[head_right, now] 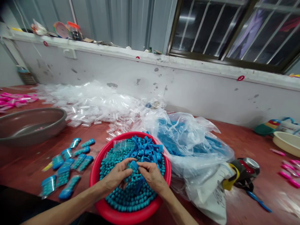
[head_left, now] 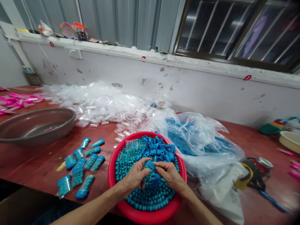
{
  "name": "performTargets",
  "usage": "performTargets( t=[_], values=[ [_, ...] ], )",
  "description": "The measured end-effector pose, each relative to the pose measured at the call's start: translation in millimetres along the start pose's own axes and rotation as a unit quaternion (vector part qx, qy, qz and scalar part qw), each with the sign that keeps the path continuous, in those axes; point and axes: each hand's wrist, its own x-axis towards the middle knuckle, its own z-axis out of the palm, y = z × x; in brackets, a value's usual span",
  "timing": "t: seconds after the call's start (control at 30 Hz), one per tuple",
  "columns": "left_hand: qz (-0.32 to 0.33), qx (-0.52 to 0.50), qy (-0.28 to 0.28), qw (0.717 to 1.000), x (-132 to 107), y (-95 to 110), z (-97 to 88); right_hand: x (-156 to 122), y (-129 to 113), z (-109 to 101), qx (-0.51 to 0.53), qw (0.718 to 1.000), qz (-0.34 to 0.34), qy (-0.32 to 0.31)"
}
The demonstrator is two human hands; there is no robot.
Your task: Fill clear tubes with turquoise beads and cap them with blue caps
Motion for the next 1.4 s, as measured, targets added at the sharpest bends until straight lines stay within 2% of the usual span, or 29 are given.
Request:
performTargets(
  t=[0.1, 0.17, 0.3, 0.37, 0.53, 0.63, 0.73, 0.8, 0.87, 0.93, 1.0, 1.1, 1.2, 1.3, 1.4],
  values=[
    [0.011, 0.013, 0.046, 0.999, 1.5, -3.9, 5.7, -4.0, -3.1, 6.3, -0.092, 0.993, -0.049, 0.056],
    [0.008, 0.018, 0.057, 0.998, 1.3, -5.3, 7.6, -5.5, -2.4, 8.6, -0.111, 0.99, -0.057, 0.073],
    [-0.001, -0.022, 0.017, 1.0, -2.4, 0.3, 6.7, -3.7, 0.0, 4.8, 0.02, 0.999, 0.019, 0.036],
    [0.003, -0.029, 0.006, 1.0, -4.0, 4.9, 5.2, -2.0, -0.9, 2.5, 0.047, 0.997, 0.039, 0.05],
    [0.003, -0.005, 0.031, 0.999, -4.6, 8.1, 5.4, -1.4, -3.7, 7.6, 0.028, 0.997, 0.033, 0.059],
    [0.009, 0.009, 0.054, 0.998, -5.6, 5.9, 8.3, -6.0, -5.2, 11.3, -0.009, 0.998, -0.007, 0.056],
    [0.008, 0.031, 0.046, 0.998, -7.6, 4.2, 9.0, -11.3, -8.7, 7.6, -0.04, 0.998, -0.036, 0.027],
    [0.008, 0.031, 0.031, 0.999, -8.5, 4.0, 7.4, -11.1, -10.4, 1.0, -0.008, 1.0, -0.012, 0.003],
    [0.004, 0.029, 0.009, 1.0, -9.0, 4.2, 5.1, -6.9, -10.0, -5.8, 0.07, 0.996, 0.045, -0.006],
    [-0.007, 0.033, -0.017, 0.999, -9.6, 4.1, 3.5, -0.2, -7.6, -9.1, 0.156, 0.983, 0.097, 0.019],
    [-0.016, 0.034, -0.026, 0.999, -10.5, 3.0, 3.5, 5.4, -5.3, -7.6, 0.194, 0.972, 0.118, 0.061],
    [-0.019, 0.038, 0.009, 0.999, -11.9, 0.2, 6.5, 6.4, -7.3, 0.4, 0.115, 0.986, 0.086, 0.08],
    [-0.007, 0.041, 0.053, 0.998, -12.4, -1.8, 9.7, -1.6, -15.6, 8.2, -0.009, 1.0, 0.007, 0.024],
    [0.054, 0.046, 0.074, 0.995, -11.7, -1.3, 10.1, -10.6, -21.5, 15.8, -0.08, 0.996, -0.012, -0.038],
    [0.108, 0.063, 0.092, 0.988, -11.1, 1.3, 9.6, -14.1, -21.5, 26.8, -0.152, 0.988, -0.018, -0.028]
  ],
)
